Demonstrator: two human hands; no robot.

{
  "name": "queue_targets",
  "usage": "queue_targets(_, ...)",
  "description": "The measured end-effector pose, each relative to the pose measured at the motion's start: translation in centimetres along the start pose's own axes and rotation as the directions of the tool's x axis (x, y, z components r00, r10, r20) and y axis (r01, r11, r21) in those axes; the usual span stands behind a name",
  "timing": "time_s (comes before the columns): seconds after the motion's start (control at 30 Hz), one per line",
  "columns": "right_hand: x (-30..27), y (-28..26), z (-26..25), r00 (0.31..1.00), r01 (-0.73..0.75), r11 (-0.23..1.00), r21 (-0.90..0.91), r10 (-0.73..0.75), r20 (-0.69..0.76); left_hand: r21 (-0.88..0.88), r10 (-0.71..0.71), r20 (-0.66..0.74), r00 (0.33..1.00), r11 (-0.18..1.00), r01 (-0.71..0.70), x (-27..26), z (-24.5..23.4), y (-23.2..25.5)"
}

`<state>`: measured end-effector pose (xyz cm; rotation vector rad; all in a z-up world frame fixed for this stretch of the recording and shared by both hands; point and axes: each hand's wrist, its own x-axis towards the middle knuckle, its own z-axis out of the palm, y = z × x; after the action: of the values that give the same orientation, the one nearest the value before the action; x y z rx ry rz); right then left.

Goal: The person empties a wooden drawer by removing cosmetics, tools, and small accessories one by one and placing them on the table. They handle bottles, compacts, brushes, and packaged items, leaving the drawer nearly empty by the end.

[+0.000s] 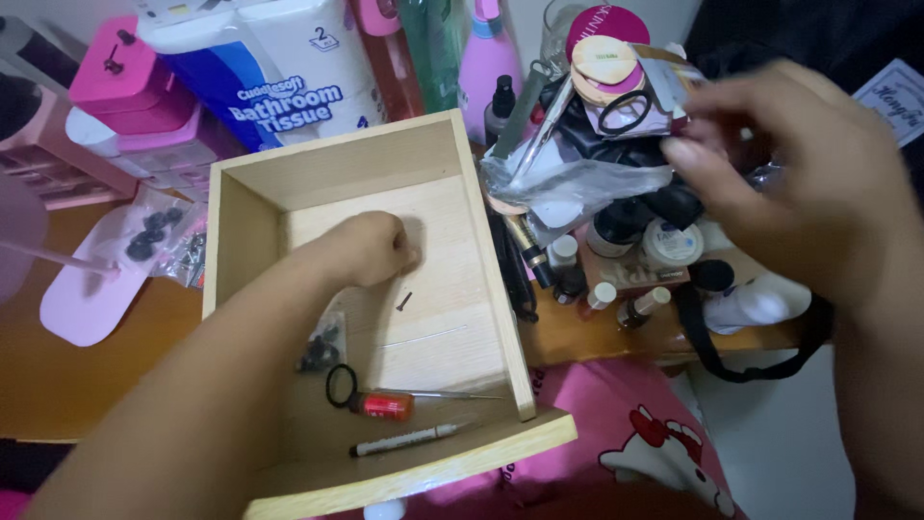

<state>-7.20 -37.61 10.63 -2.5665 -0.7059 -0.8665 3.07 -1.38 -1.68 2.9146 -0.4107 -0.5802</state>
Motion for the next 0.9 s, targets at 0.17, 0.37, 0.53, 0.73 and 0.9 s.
queue_targets(0.17,-6.6,4.7,0.2,0.985,-0.16,0.984,0.073,0.154,0.083,-0.015,0.04,0.012,0.999,0.999,-0.04,-3.3,0.1,1.4)
queue_targets(0.37,-16.7,10.5,2.2,0.81,-0.577,0.816,-0.018,0.575,0.113,0.038,0.114,0.009,0.993,0.993,-0.114,-4.2,1.7,1.5)
queue_targets(0.53,-22.3,15.1,5.3,0.65,-0.75,0.658,-0.064,0.752,0.111,0.009,0.024,0.024,0.999,1.0,-0.024,-3.8,2.4,1.7)
queue_targets(0.73,-26.2,17.8,6.9,0.55,-0.825,0.561,-0.07,0.825,0.13,-0.013,-0.018,0.151,0.988,1.0,0.02,-4.8,1.2,2.4)
queue_targets(0.9,-27.4,18.8,7.6,0.52,-0.843,0.532,-0.079,0.844,0.132,0.065,-0.002,0.068,0.998,0.998,-0.003,-6.1,-2.3,2.9)
